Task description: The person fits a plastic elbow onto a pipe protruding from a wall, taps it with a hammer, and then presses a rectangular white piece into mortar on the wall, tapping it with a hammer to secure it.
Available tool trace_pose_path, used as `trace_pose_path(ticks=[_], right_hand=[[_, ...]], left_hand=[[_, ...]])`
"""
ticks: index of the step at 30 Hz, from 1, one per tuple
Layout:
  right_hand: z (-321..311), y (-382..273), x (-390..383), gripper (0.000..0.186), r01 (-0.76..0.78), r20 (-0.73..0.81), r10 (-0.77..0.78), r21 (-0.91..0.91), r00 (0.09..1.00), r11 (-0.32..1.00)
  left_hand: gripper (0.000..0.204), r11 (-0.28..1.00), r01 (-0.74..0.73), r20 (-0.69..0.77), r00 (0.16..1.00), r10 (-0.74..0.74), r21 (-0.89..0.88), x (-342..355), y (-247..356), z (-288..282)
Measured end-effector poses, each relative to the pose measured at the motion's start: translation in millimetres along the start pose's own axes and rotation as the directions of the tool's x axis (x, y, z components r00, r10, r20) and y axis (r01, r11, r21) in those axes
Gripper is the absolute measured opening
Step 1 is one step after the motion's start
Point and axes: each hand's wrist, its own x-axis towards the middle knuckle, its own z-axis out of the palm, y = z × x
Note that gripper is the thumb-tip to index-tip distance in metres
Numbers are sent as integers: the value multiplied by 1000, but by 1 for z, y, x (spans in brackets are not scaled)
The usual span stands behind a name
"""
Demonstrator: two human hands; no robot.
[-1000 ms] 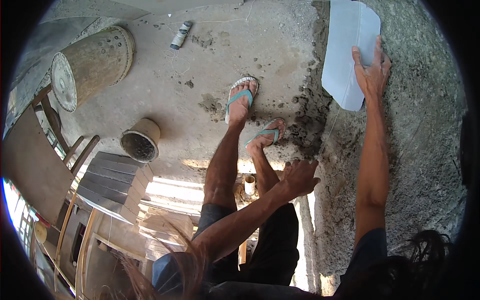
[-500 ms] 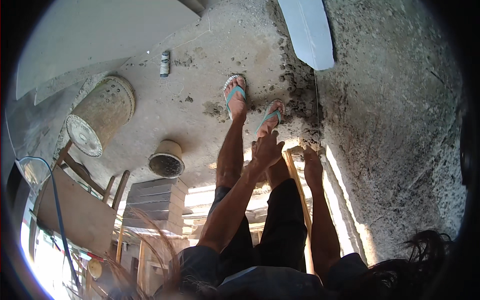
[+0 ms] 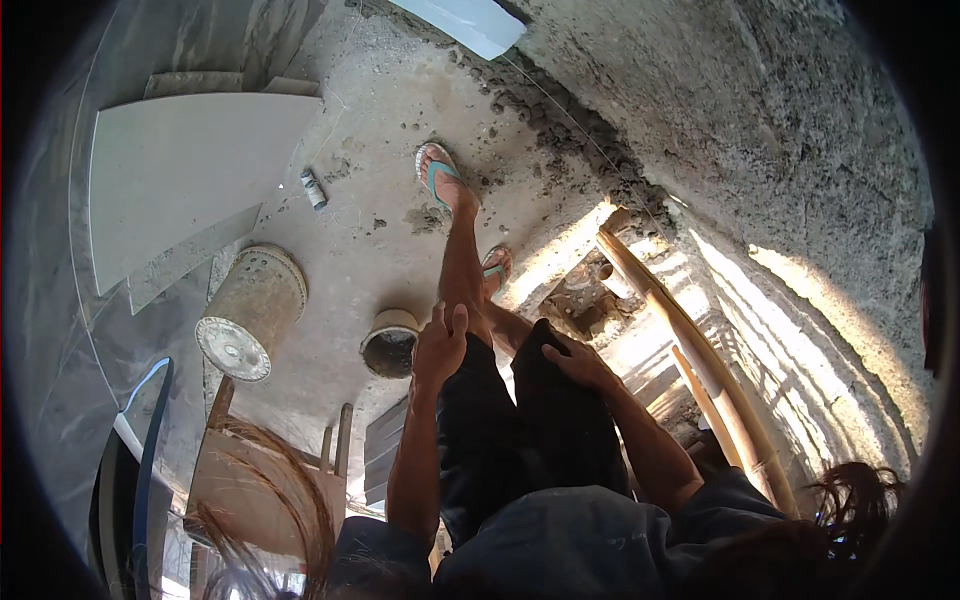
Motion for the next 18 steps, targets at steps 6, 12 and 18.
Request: trace_pose_path(ticks=[6, 12, 18], right_hand=[[50, 102, -19, 66, 157, -196, -77, 436, 978, 886], [121, 151, -85, 61, -96, 18, 138, 805, 990, 586], [256, 209, -76, 60, 376, -310, -228, 607, 923, 700]], left_hand=[[81, 923, -213, 46, 977, 210, 320, -68, -6, 31], [76, 908, -307, 92, 952, 293, 286, -72, -74, 54], [75, 906, -256, 132, 966, 224, 337, -69, -111, 45]])
